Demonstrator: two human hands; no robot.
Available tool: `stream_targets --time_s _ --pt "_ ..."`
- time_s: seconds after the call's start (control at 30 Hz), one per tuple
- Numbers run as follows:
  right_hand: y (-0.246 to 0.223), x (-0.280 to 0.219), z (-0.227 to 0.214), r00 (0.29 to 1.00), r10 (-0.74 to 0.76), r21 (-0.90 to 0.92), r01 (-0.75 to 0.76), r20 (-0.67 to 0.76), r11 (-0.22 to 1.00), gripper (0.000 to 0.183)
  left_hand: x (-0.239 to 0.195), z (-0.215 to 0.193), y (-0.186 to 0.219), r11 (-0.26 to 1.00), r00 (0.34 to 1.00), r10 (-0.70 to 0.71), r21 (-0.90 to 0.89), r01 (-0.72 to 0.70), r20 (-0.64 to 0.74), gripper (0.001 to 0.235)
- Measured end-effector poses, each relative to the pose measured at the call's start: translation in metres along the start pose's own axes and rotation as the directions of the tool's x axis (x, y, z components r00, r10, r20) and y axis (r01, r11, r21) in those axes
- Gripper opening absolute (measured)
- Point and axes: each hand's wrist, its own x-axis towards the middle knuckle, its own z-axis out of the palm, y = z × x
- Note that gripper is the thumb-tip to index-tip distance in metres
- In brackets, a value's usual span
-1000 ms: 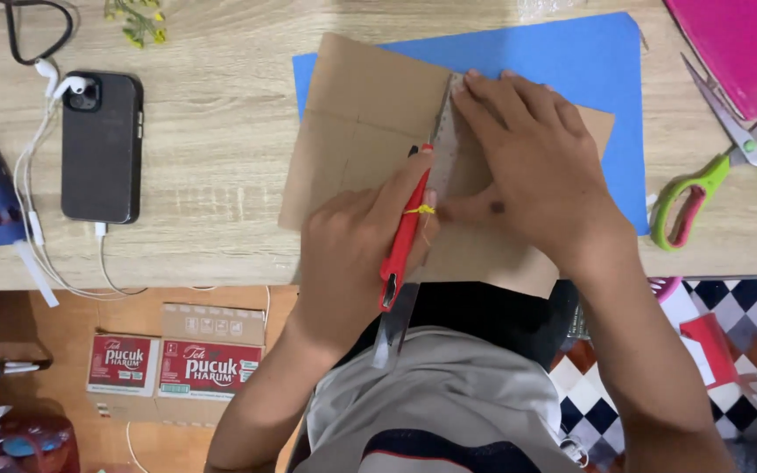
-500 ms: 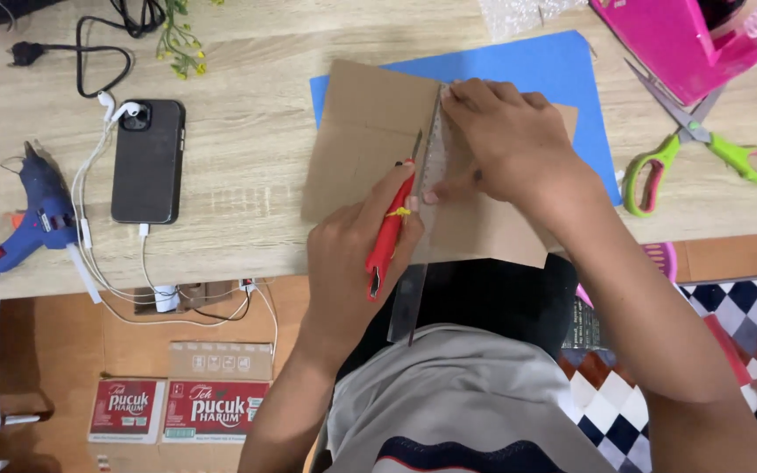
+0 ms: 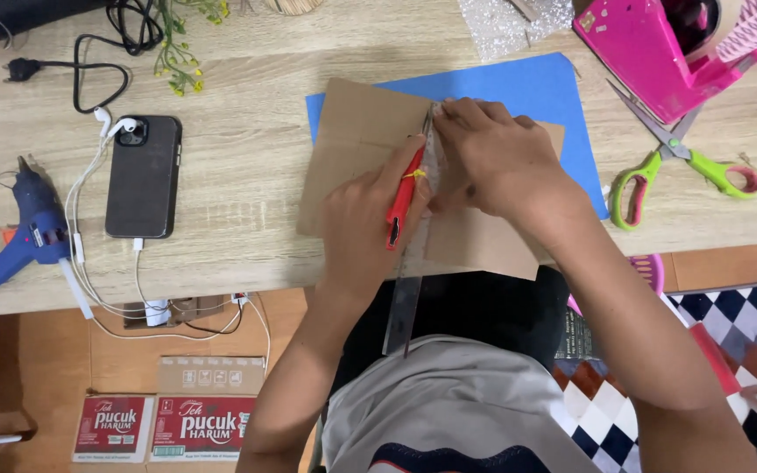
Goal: The person measures and cuts a piece of cardboard using a ruler and a utility knife. They fold the cardboard along the cut lines to form a small box-like structure.
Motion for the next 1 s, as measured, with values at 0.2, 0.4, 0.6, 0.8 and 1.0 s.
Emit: stream_targets --time_s 0.2,0.4,0.6,0.8,1.0 --pt "0.013 0.011 0.020 0.998 -0.037 0.018 0.038 -0.054 0.999 0.097 0.001 -0.003 0.006 0.999 1.000 -0.001 -0.035 0.002 0.023 0.031" --pt "0.026 0.025 0.042 0.988 -0.089 0.061 0.097 -0.127 0.993 0.094 -0.016 -0.005 0.010 1.000 0.999 -0.004 0.011 0.004 0.036 0.030" --pt "0.029 0.029 0.044 0.979 -0.123 0.125 0.145 -0.164 0.981 0.098 -0.029 -0.014 0.016 0.999 0.999 0.016 0.042 -0.018 0.050 0.029" --pt "0.024 0.023 0.037 0.982 -0.114 0.152 0.137 -0.154 0.979 0.095 -0.050 -0.018 0.018 0.996 0.998 0.004 0.085 -0.010 0.067 0.035" --pt "0.024 0.027 0.035 0.988 -0.094 0.152 0.112 -0.118 0.982 0.106 -0.064 -0.018 0.020 0.998 0.998 0.013 0.055 -0.017 0.067 0.036"
